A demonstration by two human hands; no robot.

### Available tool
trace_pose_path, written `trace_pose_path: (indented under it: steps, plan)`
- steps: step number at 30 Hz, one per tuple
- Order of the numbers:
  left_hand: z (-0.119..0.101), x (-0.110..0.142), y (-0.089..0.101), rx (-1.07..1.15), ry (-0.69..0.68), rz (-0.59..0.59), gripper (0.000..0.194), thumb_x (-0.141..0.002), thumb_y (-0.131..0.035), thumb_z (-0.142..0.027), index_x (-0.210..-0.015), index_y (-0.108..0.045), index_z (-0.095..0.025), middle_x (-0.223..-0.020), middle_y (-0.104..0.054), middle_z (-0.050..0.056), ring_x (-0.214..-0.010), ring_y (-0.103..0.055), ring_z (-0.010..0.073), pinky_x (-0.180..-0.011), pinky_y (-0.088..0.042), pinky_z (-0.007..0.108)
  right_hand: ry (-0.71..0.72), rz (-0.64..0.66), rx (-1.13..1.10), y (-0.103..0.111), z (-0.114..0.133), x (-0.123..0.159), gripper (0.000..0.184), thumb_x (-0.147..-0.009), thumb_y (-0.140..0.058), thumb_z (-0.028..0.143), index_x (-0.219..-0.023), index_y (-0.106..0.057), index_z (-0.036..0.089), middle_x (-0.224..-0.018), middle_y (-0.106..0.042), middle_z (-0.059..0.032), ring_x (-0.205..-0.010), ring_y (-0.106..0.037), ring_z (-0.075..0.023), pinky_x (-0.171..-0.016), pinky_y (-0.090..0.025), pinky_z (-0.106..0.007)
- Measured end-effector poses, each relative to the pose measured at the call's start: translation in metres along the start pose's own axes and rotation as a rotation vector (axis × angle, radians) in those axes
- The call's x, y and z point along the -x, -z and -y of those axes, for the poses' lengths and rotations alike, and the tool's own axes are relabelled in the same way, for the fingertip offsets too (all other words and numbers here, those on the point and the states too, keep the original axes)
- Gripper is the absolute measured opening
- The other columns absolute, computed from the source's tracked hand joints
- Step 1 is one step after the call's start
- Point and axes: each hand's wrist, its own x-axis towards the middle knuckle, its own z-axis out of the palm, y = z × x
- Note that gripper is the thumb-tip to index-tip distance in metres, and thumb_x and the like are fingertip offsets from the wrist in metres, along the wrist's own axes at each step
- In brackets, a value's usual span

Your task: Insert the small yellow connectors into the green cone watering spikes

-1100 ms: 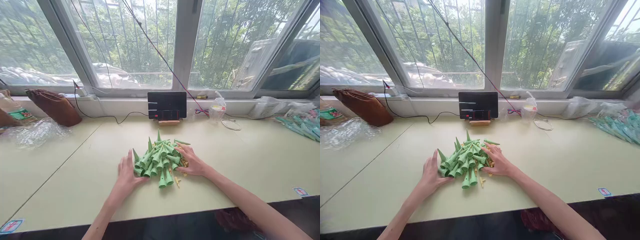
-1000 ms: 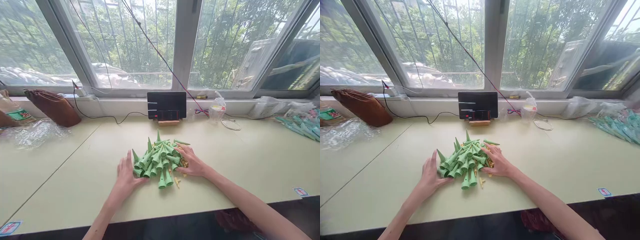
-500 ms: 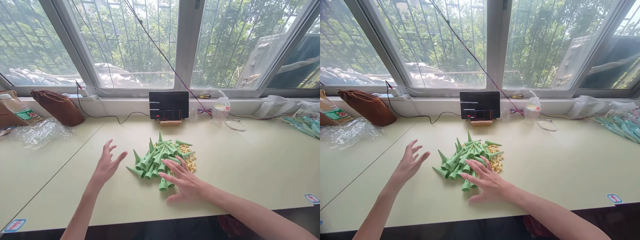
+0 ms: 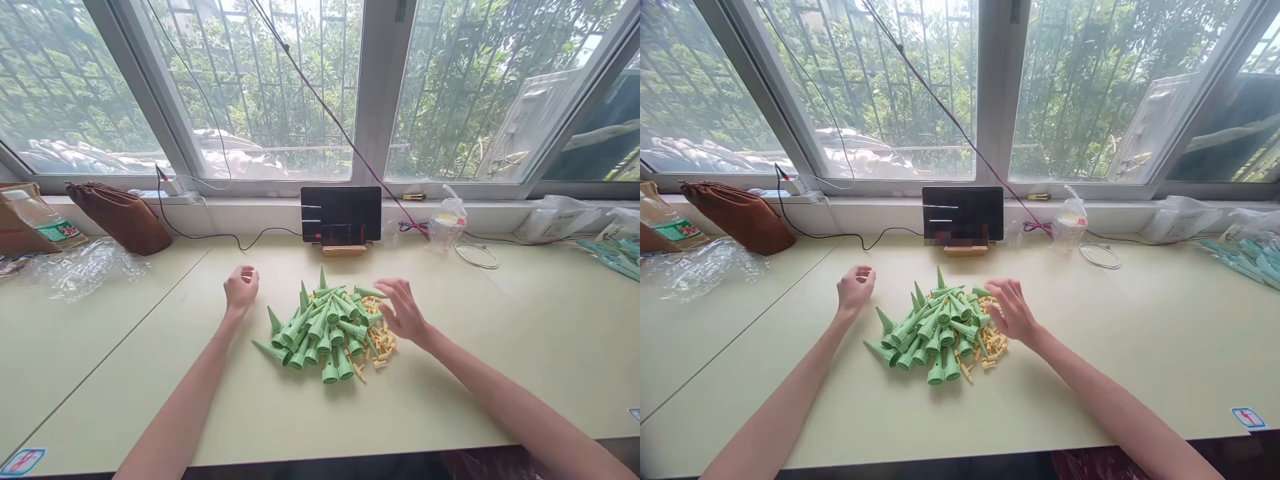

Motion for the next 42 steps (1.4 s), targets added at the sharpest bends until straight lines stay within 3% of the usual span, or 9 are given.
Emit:
trace_pose_path:
  steps: [3, 6, 9, 17, 35, 42]
  plan:
    - [0.011, 0.005, -0.004, -0.028, -0.041, 0.051, 0.016, -0.075, -0.056, -0.032, -0.079, -0.065, -0.018, -0.075, -0.072, 0.007, -0.063, -0.065, 0.021, -0.073, -0.051, 0.034, -0.333, -0.192, 0.068, -0.002, -0.047, 0.005, 0.021, -0.099, -0.04, 0.028, -0.101, -0.058, 0.018, -0.092, -0.064, -0.0105, -0.081, -0.059, -0.0223, -0.075, -0.048, -0.036]
    - [0.015, 0.011, 0.0, -0.046, -0.094, 0.083, 0.019, -0.076, -0.055, -0.036, -0.071, -0.064, -0.02, -0.073, -0.071, 0.005, -0.062, -0.063, 0.0198, -0.072, -0.049, 0.032, -0.606, -0.095, 0.065, -0.007, -0.075, 0.018, 0.021, -0.094, -0.045, 0.034, -0.089, -0.059, 0.019, -0.082, -0.063, -0.0067, -0.068, -0.056, -0.0192, -0.069, -0.047, -0.033]
    - [0.012, 0.018, 0.004, -0.05, -0.159, 0.117, 0.025, -0.079, -0.052, -0.039, -0.066, -0.061, -0.02, -0.067, -0.067, 0.003, -0.061, -0.059, 0.0179, -0.067, -0.045, 0.029, -0.674, -0.032, 0.031, -0.009, -0.083, 0.029, 0.021, -0.09, -0.047, 0.034, -0.081, -0.06, 0.019, -0.074, -0.065, -0.0052, -0.062, -0.056, -0.018, -0.063, -0.046, -0.031]
    - [0.005, 0.028, -0.005, -0.027, -0.265, 0.277, 0.027, -0.078, -0.051, -0.038, -0.06, -0.059, -0.019, -0.057, -0.059, 0.0, -0.057, -0.053, 0.0145, -0.059, -0.04, 0.026, -0.758, 0.064, -0.024, -0.009, -0.085, 0.03, 0.021, -0.083, -0.049, 0.035, -0.074, -0.061, 0.02, -0.071, -0.07, -0.0054, -0.061, -0.061, -0.0189, -0.064, -0.047, -0.031]
    - [0.009, 0.027, -0.009, -0.042, -0.258, 0.274, 0.027, -0.078, -0.051, -0.038, -0.059, -0.057, -0.019, -0.058, -0.059, 0.0, -0.057, -0.05, 0.0149, -0.06, -0.039, 0.027, -0.758, 0.136, -0.037, -0.008, -0.084, 0.029, 0.022, -0.08, -0.049, 0.035, -0.073, -0.063, 0.02, -0.068, -0.067, -0.004, -0.061, -0.059, -0.019, -0.064, -0.045, -0.031]
    - [0.005, 0.029, -0.008, -0.009, -0.244, 0.282, 0.04, -0.083, -0.052, -0.048, -0.056, -0.058, -0.019, -0.05, -0.055, 0.0, -0.053, -0.051, 0.0147, -0.057, -0.039, 0.026, -0.752, 0.138, -0.027, -0.007, -0.085, 0.03, 0.022, -0.08, -0.048, 0.035, -0.073, -0.063, 0.02, -0.067, -0.066, -0.0039, -0.061, -0.059, -0.0191, -0.064, -0.045, -0.031]
